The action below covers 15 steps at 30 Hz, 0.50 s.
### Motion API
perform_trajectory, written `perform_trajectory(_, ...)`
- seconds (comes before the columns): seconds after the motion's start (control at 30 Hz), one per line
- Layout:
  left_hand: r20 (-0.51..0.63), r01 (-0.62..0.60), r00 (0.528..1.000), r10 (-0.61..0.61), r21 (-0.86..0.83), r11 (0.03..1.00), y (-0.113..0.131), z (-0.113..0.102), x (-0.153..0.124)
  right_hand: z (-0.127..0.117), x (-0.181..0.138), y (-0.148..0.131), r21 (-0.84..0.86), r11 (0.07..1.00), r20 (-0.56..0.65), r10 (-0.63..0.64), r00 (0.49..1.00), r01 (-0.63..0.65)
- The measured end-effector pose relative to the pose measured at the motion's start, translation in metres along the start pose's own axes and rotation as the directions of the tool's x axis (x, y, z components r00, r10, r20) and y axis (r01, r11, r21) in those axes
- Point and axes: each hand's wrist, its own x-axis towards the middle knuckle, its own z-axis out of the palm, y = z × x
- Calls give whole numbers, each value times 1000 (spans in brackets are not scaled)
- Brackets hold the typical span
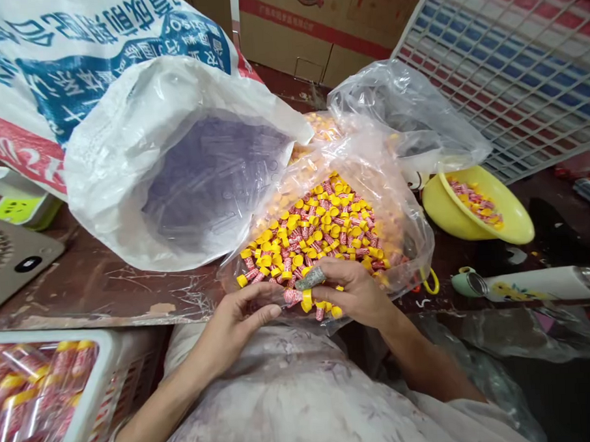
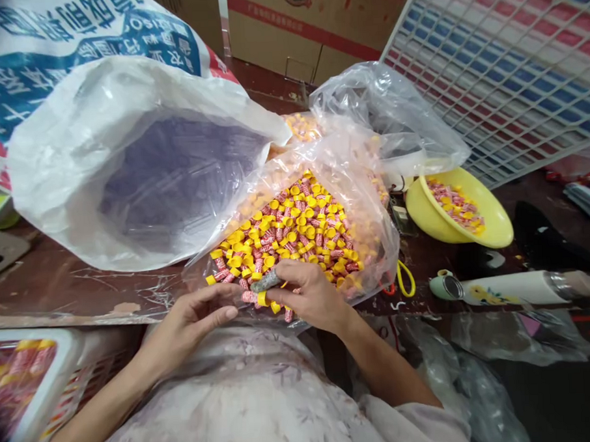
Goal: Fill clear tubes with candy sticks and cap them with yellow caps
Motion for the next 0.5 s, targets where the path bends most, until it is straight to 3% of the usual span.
perform_trajectory(0.27, 54, -54, 997, 48, 99, 994, 0, 1, -5, 18, 12, 13, 140, 952, 94, 261, 961, -273)
perform_trajectory(0.5, -24, -123, 991, 132, 233, 965, -6, 14, -8, 29, 24, 14, 94, 910, 209, 378, 902, -404)
